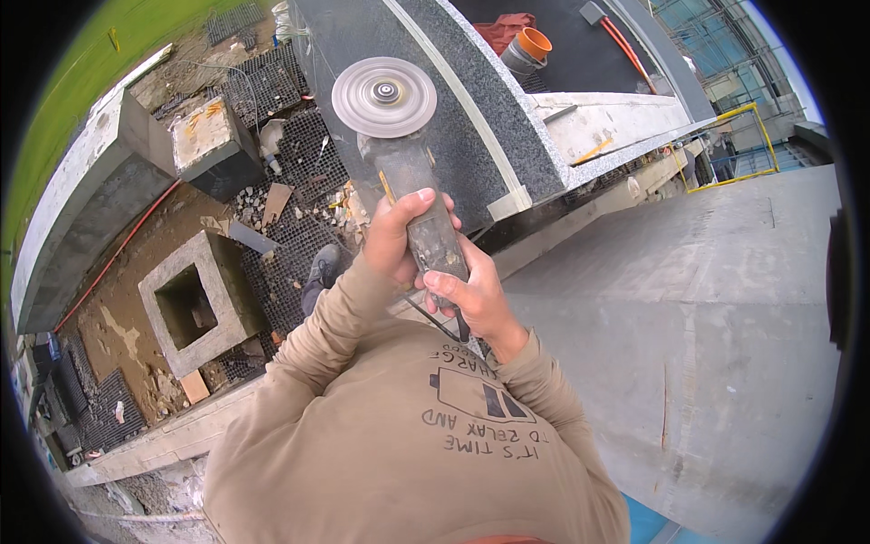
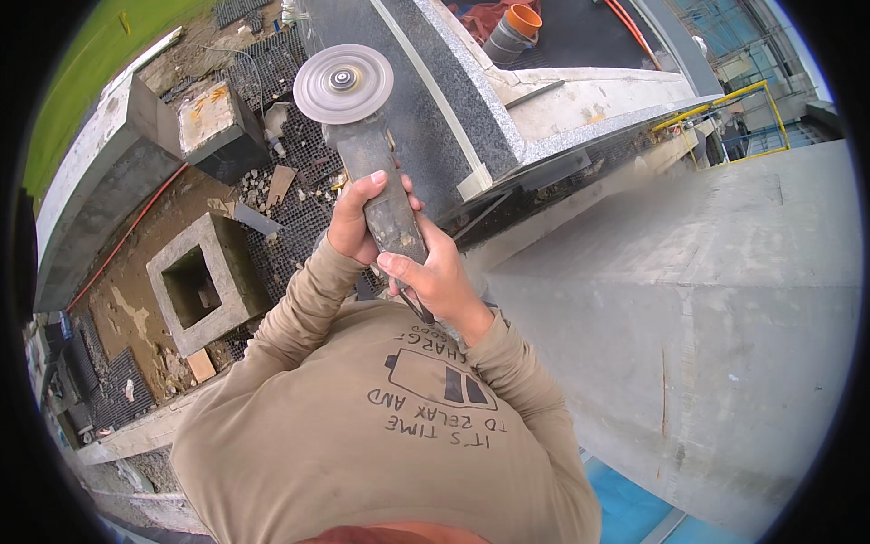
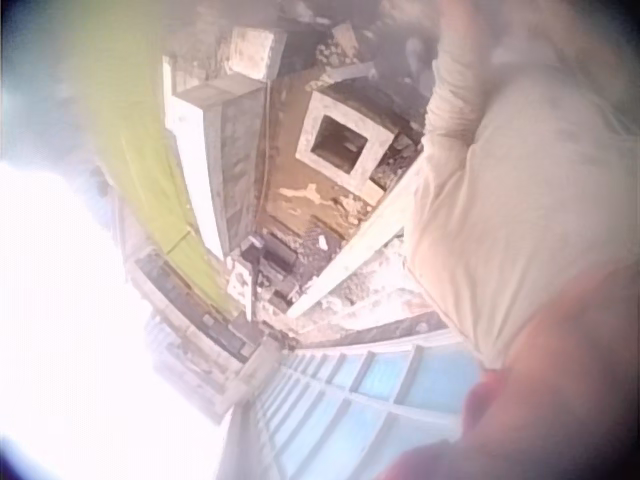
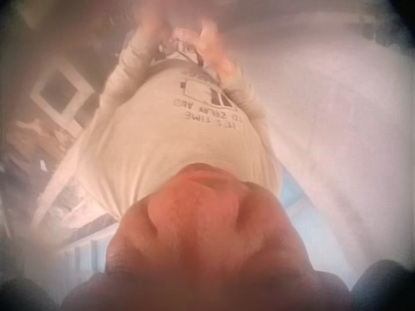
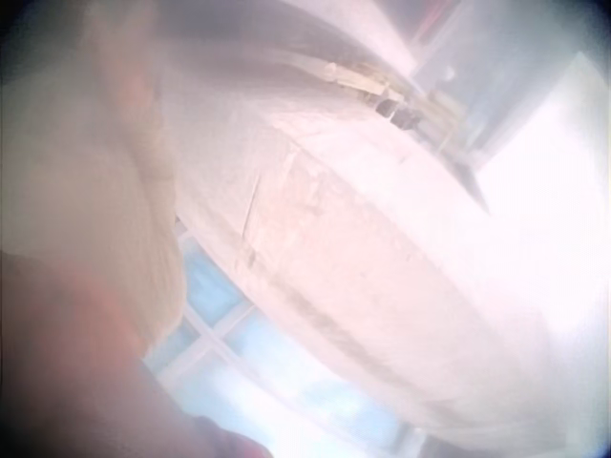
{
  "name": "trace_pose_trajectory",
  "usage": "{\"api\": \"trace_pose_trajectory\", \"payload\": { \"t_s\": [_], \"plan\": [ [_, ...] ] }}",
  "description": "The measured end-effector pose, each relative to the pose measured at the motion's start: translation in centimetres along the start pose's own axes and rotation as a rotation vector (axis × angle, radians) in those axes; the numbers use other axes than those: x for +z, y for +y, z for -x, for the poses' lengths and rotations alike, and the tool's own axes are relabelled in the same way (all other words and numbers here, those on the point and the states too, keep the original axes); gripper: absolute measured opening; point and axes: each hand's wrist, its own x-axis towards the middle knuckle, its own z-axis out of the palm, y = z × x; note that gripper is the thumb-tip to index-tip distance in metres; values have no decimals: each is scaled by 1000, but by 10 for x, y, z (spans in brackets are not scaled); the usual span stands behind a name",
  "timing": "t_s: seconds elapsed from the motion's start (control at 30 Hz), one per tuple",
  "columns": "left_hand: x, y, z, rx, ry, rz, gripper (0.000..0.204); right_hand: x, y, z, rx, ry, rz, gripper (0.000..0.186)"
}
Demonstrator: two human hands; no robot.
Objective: The person uses an angle grinder to smooth the edge of a large stone slab. They hold the tool with both hands and move it along the curved edge, generating dust. The person briefly pauses to adjust the tool before continuing the grinding.
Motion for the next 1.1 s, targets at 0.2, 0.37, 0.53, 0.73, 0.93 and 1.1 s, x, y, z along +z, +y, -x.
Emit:
{"api": "trace_pose_trajectory", "payload": {
  "t_s": [0.2,0.37,0.53,0.73,0.93,1.1],
  "plan": [
    [10,6,-21,2,91,18,37,-5,-2,-15,-41,51,-63,45],
    [12,8,-27,-43,102,34,37,-9,-8,-18,-46,56,-25,46],
    [10,12,-34,-18,124,-62,45,-8,-9,-26,-37,65,-25,47],
    [8,15,-37,-8,120,-61,44,-8,-9,-31,-53,49,-75,40],
    [7,15,-43,-7,112,-42,44,-11,-8,-34,-41,52,-89,43],
    [6,15,-45,-30,117,-41,44,-13,-8,-36,-14,54,-55,49]
  ]
}}
